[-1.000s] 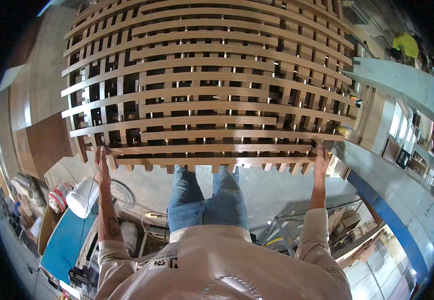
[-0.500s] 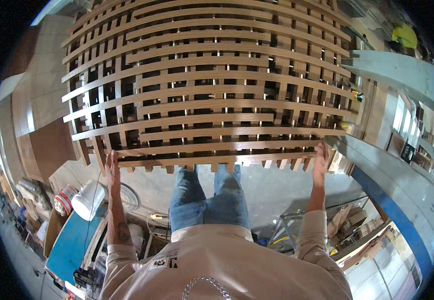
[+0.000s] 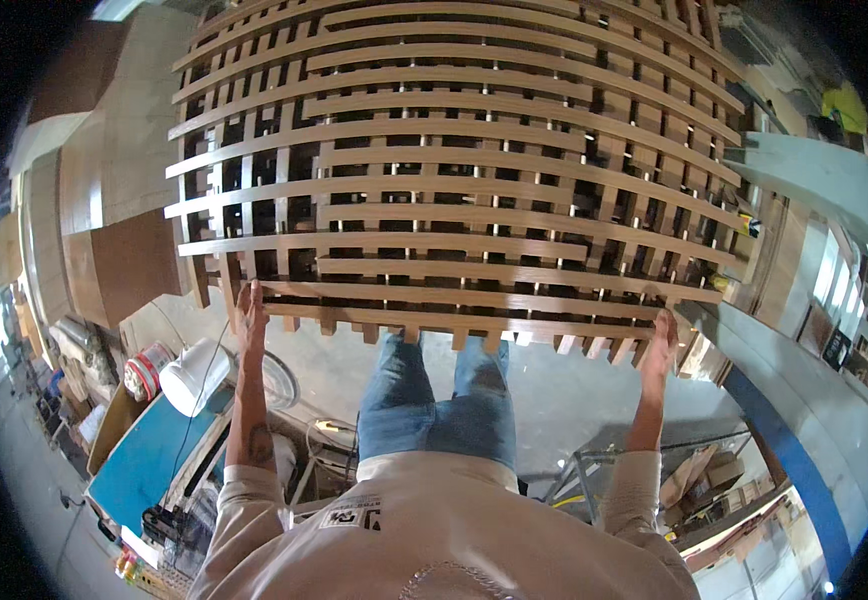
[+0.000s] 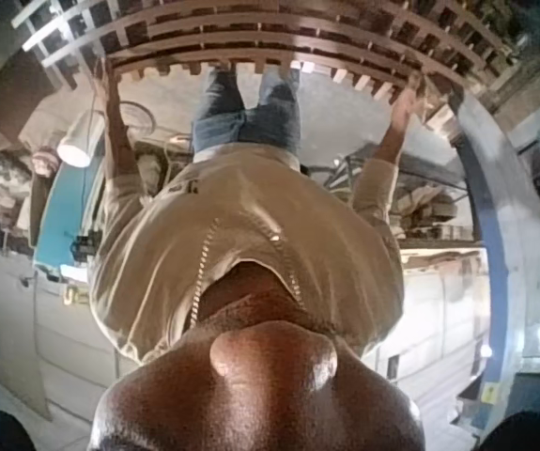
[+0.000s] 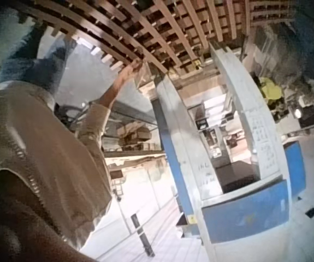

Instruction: The person is assembling a large wooden lattice or panel structure, joining wood slats together.

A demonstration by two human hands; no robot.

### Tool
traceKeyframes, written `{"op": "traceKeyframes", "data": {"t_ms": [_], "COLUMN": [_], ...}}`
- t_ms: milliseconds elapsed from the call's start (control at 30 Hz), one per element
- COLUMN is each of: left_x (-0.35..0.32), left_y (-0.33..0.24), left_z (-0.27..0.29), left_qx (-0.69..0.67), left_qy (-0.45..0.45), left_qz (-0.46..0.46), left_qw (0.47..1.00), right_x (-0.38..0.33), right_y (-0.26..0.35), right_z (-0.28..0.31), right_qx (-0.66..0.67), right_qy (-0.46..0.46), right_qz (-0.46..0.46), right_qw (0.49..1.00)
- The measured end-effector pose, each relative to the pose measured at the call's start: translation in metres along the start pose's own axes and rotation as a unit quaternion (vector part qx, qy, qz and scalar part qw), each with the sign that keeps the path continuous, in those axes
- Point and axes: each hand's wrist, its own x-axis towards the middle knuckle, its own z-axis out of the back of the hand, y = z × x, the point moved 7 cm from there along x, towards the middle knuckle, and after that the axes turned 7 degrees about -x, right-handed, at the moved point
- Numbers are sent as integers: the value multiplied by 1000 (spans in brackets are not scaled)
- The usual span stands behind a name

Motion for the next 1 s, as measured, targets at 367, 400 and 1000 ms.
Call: {"op": "traceKeyframes", "data": {"t_ms": [367,400,1000], "left_x": [-14,-14,30], "left_y": [-106,-110,-52], "left_z": [-45,-55,-9], "left_qx": [254,288,264], "left_qy": [-43,-25,-115], "left_qz": [-230,-222,-134], "left_qw": [939,931,948], "right_x": [155,170,78], "right_y": [-57,-53,56], "right_z": [86,90,7], "right_qx": [-291,-288,-198], "right_qy": [-184,-185,97], "right_qz": [-16,48,185], "right_qw": [939,938,958]}}
